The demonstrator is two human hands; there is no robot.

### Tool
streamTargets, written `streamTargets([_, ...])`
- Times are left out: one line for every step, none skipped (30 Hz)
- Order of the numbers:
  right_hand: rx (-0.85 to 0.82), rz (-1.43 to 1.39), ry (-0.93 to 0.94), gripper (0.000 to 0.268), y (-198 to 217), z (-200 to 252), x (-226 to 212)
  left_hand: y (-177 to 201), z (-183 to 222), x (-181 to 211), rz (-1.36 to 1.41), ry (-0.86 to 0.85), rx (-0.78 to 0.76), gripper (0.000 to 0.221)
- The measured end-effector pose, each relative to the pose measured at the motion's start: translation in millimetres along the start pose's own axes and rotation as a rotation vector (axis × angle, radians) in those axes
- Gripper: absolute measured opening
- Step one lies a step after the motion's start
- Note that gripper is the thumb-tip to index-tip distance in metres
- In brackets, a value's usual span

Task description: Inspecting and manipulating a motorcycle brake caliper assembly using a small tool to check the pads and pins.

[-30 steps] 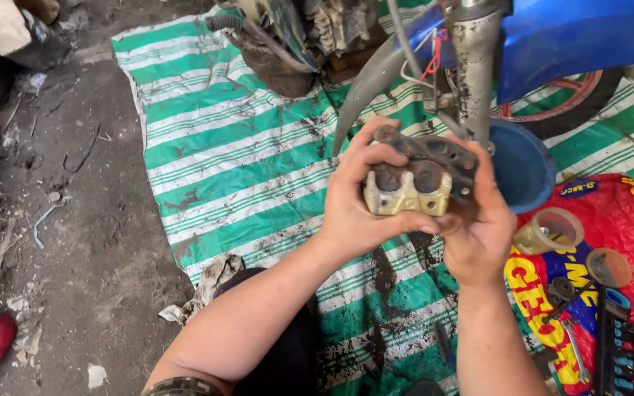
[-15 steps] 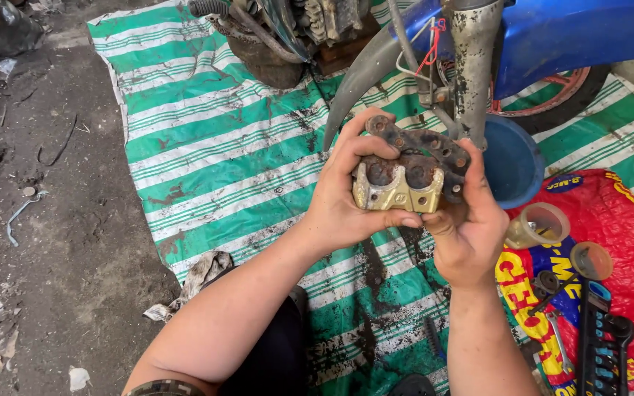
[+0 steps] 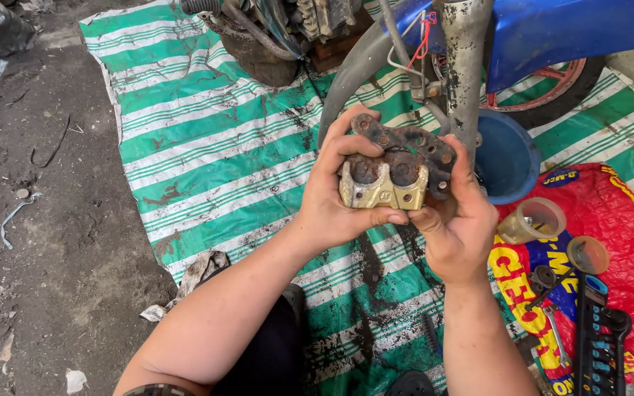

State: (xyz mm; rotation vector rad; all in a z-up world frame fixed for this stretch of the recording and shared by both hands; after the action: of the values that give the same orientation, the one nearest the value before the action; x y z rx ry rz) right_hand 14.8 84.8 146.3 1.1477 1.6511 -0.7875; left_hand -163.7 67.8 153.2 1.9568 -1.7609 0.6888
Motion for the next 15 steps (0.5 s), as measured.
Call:
streamTargets([-0.005, 0.004, 0.006, 0.084, -0.7, -0.2, 0.0, 0.6, 1.3, -1.7, 0.001, 0.009, 0.000, 0.080])
streamTargets([-0.004, 0.003, 0.006, 0.084, -1.0, -0.5, -1.2, 0.5, 1.7, -1.9, 0.001, 0.009, -0.001, 0.080])
streamTargets([0.000, 0.017, 0.004, 0.084, -1.1, -0.6, -2.0, 0.5, 2.2, -2.3, 0.011, 0.011, 0.000, 0.080])
streamTargets([0.005, 0.031, 0.001, 0.084, -1.2, -0.8, -2.7, 0.5, 2.8, -2.8, 0.021, 0.013, 0.002, 0.080])
streamTargets([0.006, 0.031, 0.000, 0.084, -1.7, -1.1, -3.1, 0.6, 2.9, -2.7, 0.022, 0.015, 0.001, 0.080])
streamTargets([0.005, 0.027, 0.000, 0.085, -2.4, -1.4, -3.6, 0.9, 2.9, -2.4, 0.017, 0.012, 0.000, 0.081])
streamTargets([0.003, 0.023, 0.000, 0.086, -3.1, -1.7, -4.1, 1.0, 3.1, -2.2, 0.013, 0.009, 0.000, 0.081])
streamTargets([0.004, 0.023, -0.001, 0.086, -2.6, -1.5, -3.9, 0.5, 4.2, -3.4, 0.014, 0.010, -0.001, 0.081])
streamTargets([0.003, 0.018, -0.004, 0.086, -2.8, -1.6, -3.5, 0.9, 5.0, -4.1, 0.017, 0.009, 0.003, 0.081])
streamTargets([0.003, 0.013, -0.008, 0.087, -2.9, -1.6, -3.2, 1.4, 5.8, -4.8, 0.020, 0.008, 0.007, 0.081])
streamTargets([0.004, 0.013, -0.008, 0.087, -2.9, -1.7, -3.5, 1.3, 5.7, -4.8, 0.020, 0.008, 0.007, 0.081])
streamTargets([0.001, 0.010, -0.007, 0.087, -3.1, -1.8, -3.9, 1.2, 5.5, -4.0, 0.029, 0.001, 0.008, 0.080])
streamTargets([-0.001, 0.006, -0.005, 0.087, -3.4, -1.9, -4.3, 1.2, 5.3, -3.3, 0.039, -0.007, 0.009, 0.079])
streamTargets([0.000, 0.006, -0.006, 0.087, -3.1, -1.9, -4.1, 1.7, 5.6, -5.0, 0.039, -0.006, 0.008, 0.079])
streamTargets([0.001, 0.023, 0.003, 0.087, -3.1, -1.8, -4.6, 2.3, 6.2, -6.0, 0.048, -0.010, 0.007, 0.079])
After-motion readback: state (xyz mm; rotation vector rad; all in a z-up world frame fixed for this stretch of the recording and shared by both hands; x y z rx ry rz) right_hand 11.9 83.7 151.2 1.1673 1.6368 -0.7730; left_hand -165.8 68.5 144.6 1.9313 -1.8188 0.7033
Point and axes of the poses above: each hand's wrist, its own z-axis away from the middle knuckle, its own y-axis out of the back of the hand, x = y × z, the point moved 9 cm from there along -z, towards the middle knuckle, and after that the axes turned 8 degrees about -y, right-handed, at the moved point
